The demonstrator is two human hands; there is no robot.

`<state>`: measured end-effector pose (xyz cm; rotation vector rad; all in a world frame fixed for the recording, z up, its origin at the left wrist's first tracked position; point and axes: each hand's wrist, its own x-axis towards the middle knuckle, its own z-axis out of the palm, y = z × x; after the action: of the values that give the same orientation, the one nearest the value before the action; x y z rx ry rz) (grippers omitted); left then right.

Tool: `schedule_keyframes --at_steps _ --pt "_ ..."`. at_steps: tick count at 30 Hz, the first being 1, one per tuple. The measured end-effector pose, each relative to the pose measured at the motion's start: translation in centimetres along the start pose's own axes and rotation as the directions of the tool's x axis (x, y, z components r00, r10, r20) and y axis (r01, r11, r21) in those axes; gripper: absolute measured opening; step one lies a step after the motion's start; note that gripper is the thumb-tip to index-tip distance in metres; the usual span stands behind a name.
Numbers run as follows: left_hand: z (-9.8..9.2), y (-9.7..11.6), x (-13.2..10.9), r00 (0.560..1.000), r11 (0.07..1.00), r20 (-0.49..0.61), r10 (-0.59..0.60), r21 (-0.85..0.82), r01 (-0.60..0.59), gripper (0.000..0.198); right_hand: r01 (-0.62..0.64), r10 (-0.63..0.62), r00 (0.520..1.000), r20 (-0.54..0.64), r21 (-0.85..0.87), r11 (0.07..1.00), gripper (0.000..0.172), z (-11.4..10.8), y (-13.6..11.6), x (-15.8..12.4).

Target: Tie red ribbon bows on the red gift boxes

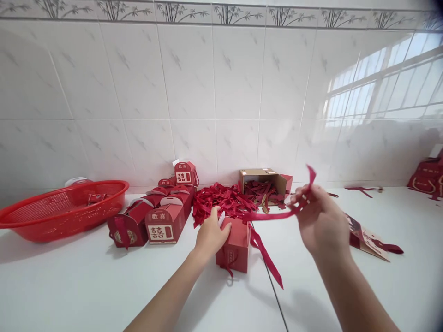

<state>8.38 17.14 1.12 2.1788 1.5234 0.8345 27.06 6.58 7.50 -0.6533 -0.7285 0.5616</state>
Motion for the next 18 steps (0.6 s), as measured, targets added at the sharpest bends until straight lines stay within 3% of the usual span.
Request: schedule_keyframes --at_steps 3,7,10,14,18 --pt "0.3 -0.2 -1.3 1.000 0.993 0.006 0.027 -0.119 -0.027 0.047 -0.244 0.246 0.967 0.068 -0.038 0.969 0.023 0.1 3.5 -1.9" --pt "0.7 -0.9 -2.6 0.995 0.910 0.048 0.087 -0.409 -0.060 0.038 -0.477 0.504 0.813 0.290 -0.164 0.863 0.033 1.2 7.6 -4.0" --pt "0.4 -1.4 -3.2 0.987 0.790 0.145 0.064 -0.612 0.039 0.034 -0.472 0.551 0.754 0.358 -0.288 0.833 0.038 1.6 8.9 -4.2" --pt "-0.3 -1.3 -3.6 0.961 0.660 0.276 0.003 -0.722 0.206 0.037 -0.437 0.612 0.704 0.362 -0.458 0.774 0.041 1.5 8.7 -3.8" --pt "-0.4 -1.2 -3.8 0.958 0.620 0.286 0.010 -0.754 0.218 0.037 -0.388 0.620 0.701 0.351 -0.542 0.745 0.043 1.6 8.2 -3.8"
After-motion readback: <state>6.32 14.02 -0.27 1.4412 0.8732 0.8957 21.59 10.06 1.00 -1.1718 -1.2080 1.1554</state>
